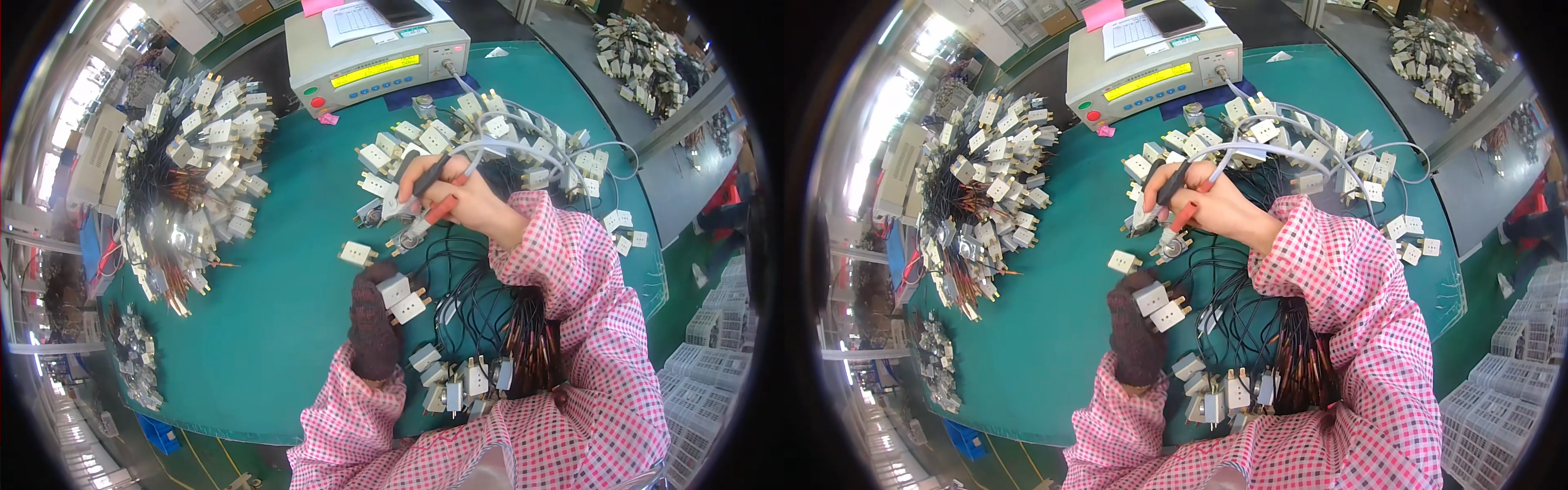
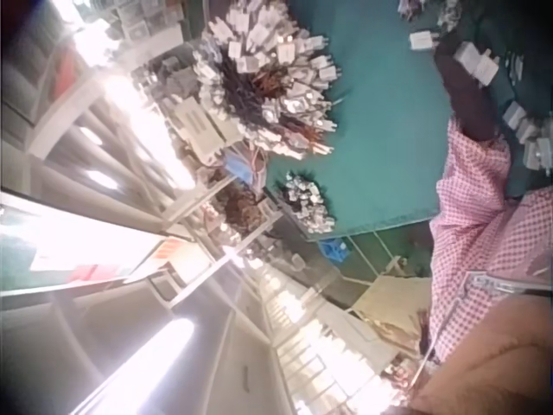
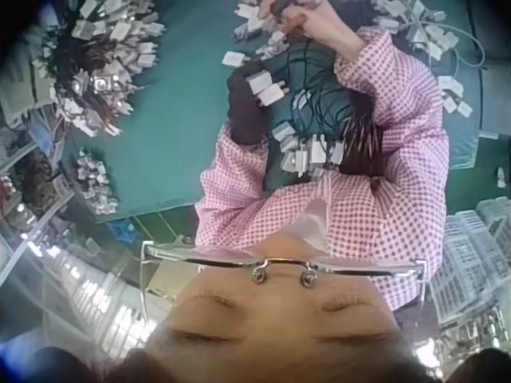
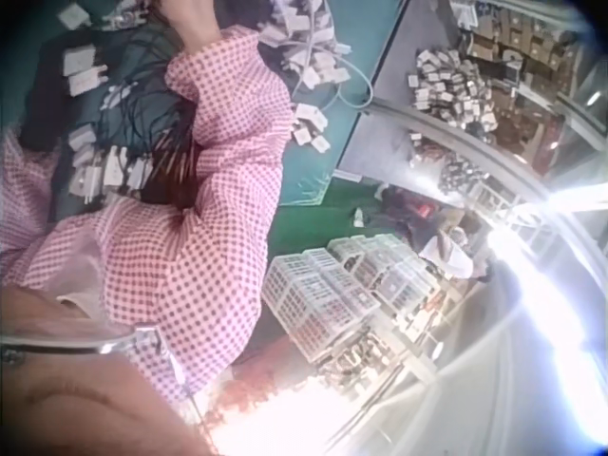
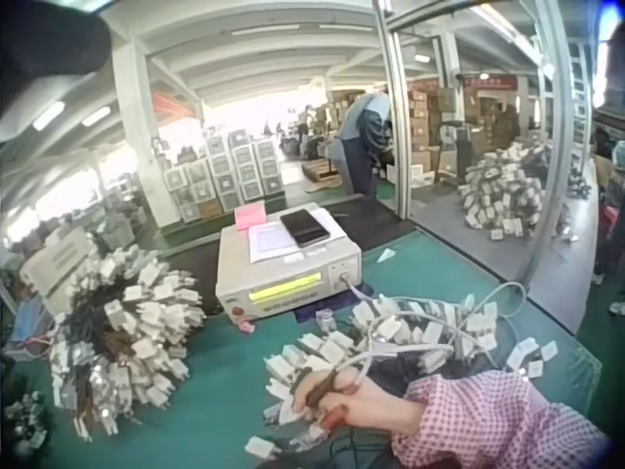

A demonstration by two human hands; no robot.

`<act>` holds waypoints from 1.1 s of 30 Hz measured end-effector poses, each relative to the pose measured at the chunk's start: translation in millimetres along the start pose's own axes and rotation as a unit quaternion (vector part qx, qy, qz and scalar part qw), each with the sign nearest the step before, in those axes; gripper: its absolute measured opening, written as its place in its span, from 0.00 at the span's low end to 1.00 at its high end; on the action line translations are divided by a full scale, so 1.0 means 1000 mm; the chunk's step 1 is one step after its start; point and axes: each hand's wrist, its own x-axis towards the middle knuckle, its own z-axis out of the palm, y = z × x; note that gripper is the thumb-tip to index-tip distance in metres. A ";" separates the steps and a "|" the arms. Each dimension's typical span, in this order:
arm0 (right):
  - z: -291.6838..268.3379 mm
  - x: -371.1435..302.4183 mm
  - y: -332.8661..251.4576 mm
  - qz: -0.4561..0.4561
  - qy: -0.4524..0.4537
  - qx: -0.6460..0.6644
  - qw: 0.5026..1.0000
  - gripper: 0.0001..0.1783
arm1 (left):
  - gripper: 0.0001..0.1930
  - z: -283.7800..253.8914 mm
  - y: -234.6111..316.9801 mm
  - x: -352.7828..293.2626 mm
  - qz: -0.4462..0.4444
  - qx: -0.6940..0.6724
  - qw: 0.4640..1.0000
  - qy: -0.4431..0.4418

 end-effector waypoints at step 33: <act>0.021 -0.011 0.005 0.068 -0.121 -0.090 0.986 0.17 | 0.28 -0.014 0.009 0.019 -0.174 -0.054 0.983 -0.019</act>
